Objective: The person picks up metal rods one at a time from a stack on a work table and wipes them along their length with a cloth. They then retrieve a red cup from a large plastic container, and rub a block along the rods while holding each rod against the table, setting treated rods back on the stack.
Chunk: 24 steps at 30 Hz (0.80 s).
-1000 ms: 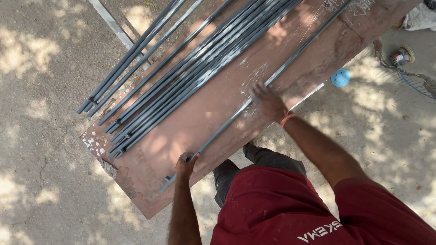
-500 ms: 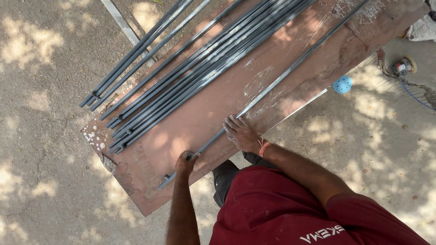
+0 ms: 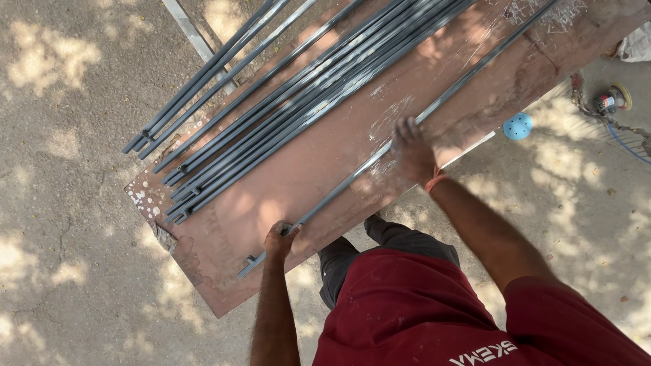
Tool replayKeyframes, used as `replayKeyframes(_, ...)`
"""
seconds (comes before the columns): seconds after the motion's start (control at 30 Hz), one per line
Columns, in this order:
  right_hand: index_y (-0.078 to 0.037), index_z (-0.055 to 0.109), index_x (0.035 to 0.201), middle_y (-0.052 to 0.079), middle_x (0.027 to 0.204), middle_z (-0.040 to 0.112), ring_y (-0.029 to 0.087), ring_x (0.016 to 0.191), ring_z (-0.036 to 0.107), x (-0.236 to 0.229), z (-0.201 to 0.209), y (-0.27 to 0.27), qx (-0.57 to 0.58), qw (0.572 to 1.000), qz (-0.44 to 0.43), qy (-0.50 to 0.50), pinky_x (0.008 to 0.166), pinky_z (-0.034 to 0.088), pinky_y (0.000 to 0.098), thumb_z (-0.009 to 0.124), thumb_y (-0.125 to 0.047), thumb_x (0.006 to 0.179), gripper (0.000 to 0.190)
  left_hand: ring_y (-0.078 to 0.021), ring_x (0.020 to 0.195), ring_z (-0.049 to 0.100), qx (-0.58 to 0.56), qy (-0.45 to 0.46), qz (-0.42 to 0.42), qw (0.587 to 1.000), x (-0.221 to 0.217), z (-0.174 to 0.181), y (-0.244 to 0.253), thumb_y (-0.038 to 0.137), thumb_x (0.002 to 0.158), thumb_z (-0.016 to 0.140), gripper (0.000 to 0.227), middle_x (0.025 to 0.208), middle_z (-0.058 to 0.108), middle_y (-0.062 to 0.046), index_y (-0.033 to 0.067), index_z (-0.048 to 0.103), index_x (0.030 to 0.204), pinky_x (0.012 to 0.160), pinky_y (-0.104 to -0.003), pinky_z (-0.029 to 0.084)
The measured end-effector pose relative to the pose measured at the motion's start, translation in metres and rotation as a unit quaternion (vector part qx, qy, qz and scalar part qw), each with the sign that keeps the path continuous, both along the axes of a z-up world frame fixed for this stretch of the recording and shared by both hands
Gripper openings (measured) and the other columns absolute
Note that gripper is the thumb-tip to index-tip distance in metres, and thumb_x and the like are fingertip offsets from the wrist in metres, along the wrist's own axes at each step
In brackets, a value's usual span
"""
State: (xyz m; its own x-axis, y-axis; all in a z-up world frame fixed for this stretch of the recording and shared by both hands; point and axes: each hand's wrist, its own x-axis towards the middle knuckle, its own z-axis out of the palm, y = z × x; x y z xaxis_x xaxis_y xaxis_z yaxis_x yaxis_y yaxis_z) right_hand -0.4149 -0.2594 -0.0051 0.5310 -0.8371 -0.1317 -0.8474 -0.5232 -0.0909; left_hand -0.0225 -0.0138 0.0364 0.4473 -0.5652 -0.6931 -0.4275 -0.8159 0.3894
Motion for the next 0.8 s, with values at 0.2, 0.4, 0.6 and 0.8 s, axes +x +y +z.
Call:
replayKeyframes(0.2, -0.006, 0.044, 0.155, 0.016, 0.166, 0.035, 0.036, 0.158, 0.027, 0.087, 0.016, 0.110, -0.003, 0.960, 0.150, -0.237, 0.128, 0.018, 0.0554, 0.049, -0.033, 0.108, 0.054, -0.0169, 0.080, 0.068, -0.017, -0.020, -0.024, 0.999, 0.007, -0.027, 0.012, 0.049, 0.078, 0.087, 0.042, 0.088, 0.073, -0.001, 0.0133, 0.076, 0.096, 0.076, -0.038, 0.057)
replayKeyframes(0.4, -0.005, 0.030, 0.158, 0.021, 0.168, 0.023, 0.040, 0.154, 0.021, -0.043, -0.008, -0.034, 0.004, 0.993, 0.079, 0.085, 0.125, 0.017, 0.0522, 0.041, -0.035, 0.105, 0.063, -0.0189, 0.079, 0.068, -0.014, -0.041, -0.047, 0.998, 0.004, -0.019, 0.008, 0.051, 0.078, 0.086, 0.043, 0.085, 0.073, -0.002, 0.0143, 0.076, 0.097, 0.077, -0.039, 0.057)
replayKeyframes(0.6, -0.007, 0.028, 0.162, 0.016, 0.172, 0.017, 0.041, 0.158, 0.012, -0.058, 0.011, -0.058, 0.042, 0.992, -0.116, 0.007, 0.127, 0.013, 0.0529, 0.030, -0.045, 0.108, 0.066, -0.0186, 0.077, 0.069, 0.020, -0.023, -0.023, 0.999, 0.001, -0.010, 0.001, 0.051, 0.078, 0.086, 0.042, 0.084, 0.074, -0.002, 0.0139, 0.076, 0.096, 0.077, -0.039, 0.057)
replayKeyframes(0.8, -0.002, 0.023, 0.161, 0.018, 0.170, 0.012, 0.040, 0.157, 0.011, 0.088, 0.014, 0.108, 0.088, 0.986, 0.099, -0.104, 0.126, 0.013, 0.0579, 0.036, -0.040, 0.107, 0.067, -0.0186, 0.079, 0.068, -0.005, 0.015, 0.020, 1.000, -0.001, -0.003, 0.002, 0.045, 0.076, 0.088, 0.042, 0.087, 0.075, -0.004, 0.0122, 0.075, 0.098, 0.075, -0.040, 0.059)
